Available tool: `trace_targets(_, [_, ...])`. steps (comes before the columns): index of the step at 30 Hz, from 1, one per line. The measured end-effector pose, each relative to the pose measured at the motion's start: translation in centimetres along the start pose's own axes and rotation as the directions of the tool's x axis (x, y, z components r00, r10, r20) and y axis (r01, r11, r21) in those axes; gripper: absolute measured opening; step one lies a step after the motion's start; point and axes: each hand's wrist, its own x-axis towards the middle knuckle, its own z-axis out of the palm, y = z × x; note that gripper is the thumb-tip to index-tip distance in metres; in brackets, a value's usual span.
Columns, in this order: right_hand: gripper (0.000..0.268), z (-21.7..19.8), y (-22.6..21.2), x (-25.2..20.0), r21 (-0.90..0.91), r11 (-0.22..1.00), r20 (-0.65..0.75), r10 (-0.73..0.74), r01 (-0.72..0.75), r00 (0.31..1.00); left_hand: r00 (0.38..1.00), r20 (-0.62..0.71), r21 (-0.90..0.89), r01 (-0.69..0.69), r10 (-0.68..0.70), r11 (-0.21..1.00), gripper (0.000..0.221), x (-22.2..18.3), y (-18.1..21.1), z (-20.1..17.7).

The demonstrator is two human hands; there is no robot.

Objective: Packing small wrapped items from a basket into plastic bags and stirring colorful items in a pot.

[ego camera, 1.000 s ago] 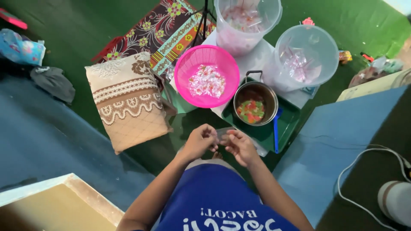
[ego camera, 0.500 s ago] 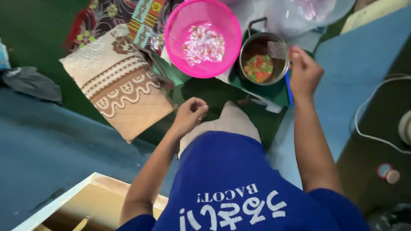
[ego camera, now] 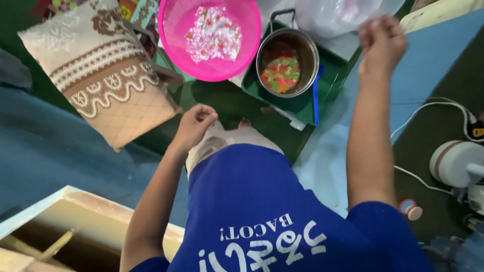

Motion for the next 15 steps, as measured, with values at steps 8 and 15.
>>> trace_targets(8, [0.010, -0.5, 1.9, 2.9, 0.161, 0.981, -0.159, -0.083, 0.108, 0.984, 0.971, -0.054, 0.395, -0.195, 0.235, 0.898, 0.018, 6.8, 2.9, -2.6])
trace_targets(15, [0.017, 9.2, 0.3, -11.0, -0.446, 0.887, -0.077, -0.172, 0.120, 0.982, 0.828, 0.067, 0.740, -0.416, 0.557, 0.528, 0.023, 22.8, -1.2, -4.8])
